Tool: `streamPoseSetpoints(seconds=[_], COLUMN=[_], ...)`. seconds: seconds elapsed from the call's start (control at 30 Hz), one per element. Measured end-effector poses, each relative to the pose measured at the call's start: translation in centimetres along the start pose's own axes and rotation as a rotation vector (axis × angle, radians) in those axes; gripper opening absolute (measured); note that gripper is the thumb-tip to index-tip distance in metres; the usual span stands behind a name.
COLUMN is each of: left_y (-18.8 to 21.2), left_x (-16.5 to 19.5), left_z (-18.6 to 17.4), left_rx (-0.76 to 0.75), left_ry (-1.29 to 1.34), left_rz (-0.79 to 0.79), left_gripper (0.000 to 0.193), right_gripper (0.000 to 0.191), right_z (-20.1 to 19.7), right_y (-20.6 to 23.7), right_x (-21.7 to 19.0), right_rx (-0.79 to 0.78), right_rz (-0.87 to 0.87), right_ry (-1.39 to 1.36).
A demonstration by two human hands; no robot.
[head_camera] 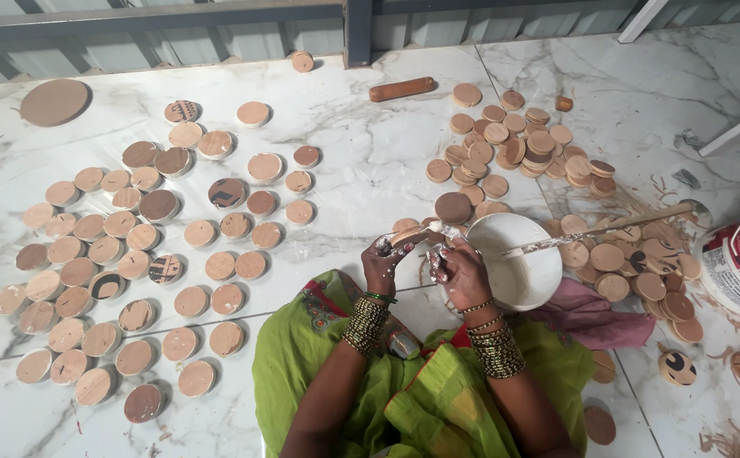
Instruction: The person sits on the floor coating small round wooden discs with a white paste. They hold a disc in one hand, rub the paste over it by hand, dip into a bowl of white paste, and set the coated disc down with the finished discs.
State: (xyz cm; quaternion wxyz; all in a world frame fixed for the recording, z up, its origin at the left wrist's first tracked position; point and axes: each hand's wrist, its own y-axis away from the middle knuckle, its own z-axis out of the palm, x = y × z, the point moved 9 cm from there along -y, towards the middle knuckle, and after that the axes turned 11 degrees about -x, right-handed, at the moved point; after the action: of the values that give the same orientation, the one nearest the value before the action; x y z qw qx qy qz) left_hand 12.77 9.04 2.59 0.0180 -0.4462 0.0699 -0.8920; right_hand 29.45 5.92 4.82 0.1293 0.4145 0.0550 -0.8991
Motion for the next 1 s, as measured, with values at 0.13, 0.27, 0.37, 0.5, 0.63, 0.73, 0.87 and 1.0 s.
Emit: streamPoseSetpoints(seconds=[0.13,0.27,0.37,0.5,0.63,0.73,0.87,1.0], left_y=[0.1,0.2,0.3,0.3,0.3,0.2,0.1,0.2], left_x=[-0.4,-0.3,-0.2,-0.5,-0.5,-0.1,0.1,0.7], left_z=[0.1,0.1,0.2,0.3,0.1,-0.2,-0.4,-0.2], left_rx=[0.008,0.011,0.001,0.004,0.027,0.051,0.079,0.067], left_ry=[0.049,0.071,0.075,0.100,0.062,-0.056,-0.138,-0.128], left_rz=[-0.028,-0.036,-0.038,-0.054,-0.034,-0.004,-0.005,0.025], left_gripper=[0.031,0.031,0.031,0.032,0.030,0.028,0.024,0.024], right_gripper=[0.027,0.032,0.032,0.031,0.032,0.040,0.057,0.066], right_z=[0.7,0.1,0.1,0.2,0.3,0.6,1.9,3.6], right_y=[-0.4,-0.5,-0.7,-1.0,-1.0,-0.6,-0.5,-0.2], right_x=[0.0,0.3,0.4,0.4,1.1,1.7,2.8,2.7], right_rx=[-0.033,0.014,0.021,0.036,0.081,0.156,0.197,0.198], right_rz=[-0.031,-0.017,-0.005,-0.024,-0.053,-0.079,-0.059,-0.071], right_ry=[-0.013,0.027,0.046,0.077,0.162,0.274,0.501,0.924])
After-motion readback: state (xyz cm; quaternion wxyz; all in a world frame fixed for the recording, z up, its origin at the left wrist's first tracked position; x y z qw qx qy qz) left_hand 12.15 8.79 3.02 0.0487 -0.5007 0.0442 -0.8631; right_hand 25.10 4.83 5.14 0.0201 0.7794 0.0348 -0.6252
